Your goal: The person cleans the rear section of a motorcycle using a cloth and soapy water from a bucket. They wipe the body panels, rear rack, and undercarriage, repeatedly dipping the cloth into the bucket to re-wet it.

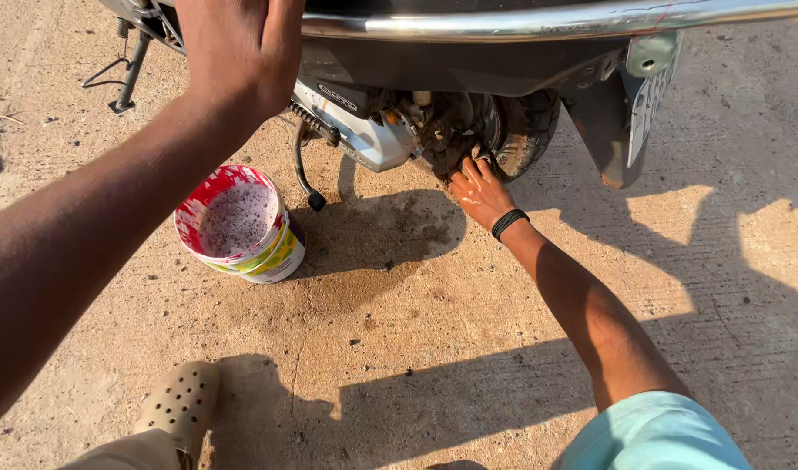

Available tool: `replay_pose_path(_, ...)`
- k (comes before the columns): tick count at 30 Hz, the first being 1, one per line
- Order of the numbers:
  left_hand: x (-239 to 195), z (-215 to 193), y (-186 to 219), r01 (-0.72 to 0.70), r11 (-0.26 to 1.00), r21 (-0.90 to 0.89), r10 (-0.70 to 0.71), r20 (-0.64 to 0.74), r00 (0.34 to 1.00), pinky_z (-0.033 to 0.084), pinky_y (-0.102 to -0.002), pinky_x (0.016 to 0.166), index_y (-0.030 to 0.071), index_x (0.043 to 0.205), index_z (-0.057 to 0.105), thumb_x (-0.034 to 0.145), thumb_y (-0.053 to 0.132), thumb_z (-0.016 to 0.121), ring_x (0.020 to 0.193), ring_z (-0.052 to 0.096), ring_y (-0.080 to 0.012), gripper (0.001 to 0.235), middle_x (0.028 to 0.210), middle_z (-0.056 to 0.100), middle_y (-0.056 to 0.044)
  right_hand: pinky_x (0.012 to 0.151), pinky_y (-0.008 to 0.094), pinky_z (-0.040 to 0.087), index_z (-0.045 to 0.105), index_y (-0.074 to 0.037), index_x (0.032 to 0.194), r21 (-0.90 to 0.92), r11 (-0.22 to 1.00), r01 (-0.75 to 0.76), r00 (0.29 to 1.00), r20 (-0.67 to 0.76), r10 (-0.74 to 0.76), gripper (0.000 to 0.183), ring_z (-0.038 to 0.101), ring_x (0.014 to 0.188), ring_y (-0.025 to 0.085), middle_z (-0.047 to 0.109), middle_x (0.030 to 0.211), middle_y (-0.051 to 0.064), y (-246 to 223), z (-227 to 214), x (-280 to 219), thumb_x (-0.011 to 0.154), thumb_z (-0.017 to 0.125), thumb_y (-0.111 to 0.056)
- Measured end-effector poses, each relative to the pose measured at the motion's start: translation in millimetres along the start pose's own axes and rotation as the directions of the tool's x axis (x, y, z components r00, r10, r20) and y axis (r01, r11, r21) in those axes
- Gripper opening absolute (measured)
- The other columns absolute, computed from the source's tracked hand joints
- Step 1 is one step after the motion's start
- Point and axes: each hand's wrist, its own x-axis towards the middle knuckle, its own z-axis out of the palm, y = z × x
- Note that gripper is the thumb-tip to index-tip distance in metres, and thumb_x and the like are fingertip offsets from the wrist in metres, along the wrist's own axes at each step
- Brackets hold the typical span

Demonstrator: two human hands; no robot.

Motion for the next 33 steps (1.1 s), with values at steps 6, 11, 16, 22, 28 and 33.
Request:
replay_pose_path(6, -97.7, -108.7, 35.9, 0.159, 0.977, -0.145, -0.140, 0.132, 0.981, 0.038, -0.052, 0.110, 0.004, 0.151, 0.044, 0.110, 0.010, 0.051, 0.141, 0.047, -0.0383, 0.042, 0.153, 0.044, -0.023, 0.115, 0.057, 0.031, 0.074, -0.013, 0.122, 0.426, 0.902, -0.078, 0.985, -0.109, 0.136, 0.035, 0.046, 0.138, 0.038, 0.060, 0.143, 0.007, 13.2, -43.1, -13.2, 0.088, 0.065, -0.009)
replay_pose_path(11, -251.3, -74.8, 12.9, 0.746, 0.639, 0.187, -0.769, 0.164, 0.618, 0.030, -0.059, 0.117, 0.000, 0.149, 0.045, 0.101, 0.029, 0.069, 0.144, 0.039, -0.0383, 0.061, 0.157, 0.041, -0.022, 0.112, 0.042, 0.047, 0.073, -0.007, 0.123, 0.986, 0.087, -0.140, 0.945, 0.107, 0.309, 0.050, 0.066, 0.125, 0.026, 0.070, 0.133, 0.013, 12.1, -137.4, -16.5, 0.080, 0.051, 0.009)
replay_pose_path(16, -319.4, -11.4, 3.8, 0.711, -0.658, -0.249, -0.625, 0.708, -0.330, 0.049, -0.068, 0.101, 0.021, 0.161, 0.012, 0.087, 0.047, 0.068, 0.139, 0.038, -0.0518, 0.097, 0.163, 0.024, -0.023, 0.117, 0.039, 0.041, 0.070, -0.010, 0.123, 0.885, -0.408, -0.222, 0.932, 0.315, 0.176, 0.072, 0.061, 0.131, 0.021, 0.070, 0.133, 0.008, -9.2, -266.1, -7.4, 0.065, 0.037, 0.018)
replay_pose_path(22, -338.1, 39.3, -2.0, 0.616, -0.709, -0.344, -0.584, 0.776, -0.238, 0.065, -0.049, 0.078, 0.014, 0.149, 0.035, 0.088, 0.004, 0.055, 0.109, 0.069, -0.0386, 0.066, 0.131, 0.060, -0.021, 0.126, 0.043, 0.042, 0.072, -0.005, 0.122, 0.959, -0.217, 0.182, 0.948, -0.112, 0.299, 0.072, 0.061, 0.138, 0.026, 0.071, 0.135, 0.011, -70.9, -321.0, 96.2, 0.065, 0.035, 0.018)
replay_pose_path(28, -323.1, 24.1, 12.2, 0.598, -0.737, -0.316, -0.525, 0.825, -0.210, 0.063, -0.047, 0.067, 0.011, 0.142, 0.038, 0.091, -0.006, 0.045, 0.090, 0.075, -0.0340, 0.055, 0.118, 0.065, -0.022, 0.113, 0.049, 0.041, 0.072, -0.004, 0.126, 0.958, 0.114, 0.263, 0.943, -0.280, 0.178, 0.061, 0.051, 0.135, 0.041, 0.060, 0.141, 0.015, -133.4, -291.8, 186.5, 0.072, 0.052, 0.016)
replay_pose_path(33, -288.3, 26.9, 61.6, 0.614, -0.758, -0.220, -0.446, 0.862, -0.242, 0.067, -0.049, 0.066, 0.011, 0.138, 0.047, 0.096, 0.006, 0.052, 0.086, 0.073, -0.0326, 0.042, 0.109, 0.064, -0.017, 0.099, 0.048, 0.053, 0.073, -0.013, 0.120, 0.916, 0.393, 0.078, 0.983, -0.004, -0.186, 0.049, 0.065, 0.113, 0.035, 0.065, 0.132, 0.010, -146.5, -250.1, 163.7, 0.079, 0.057, 0.008)
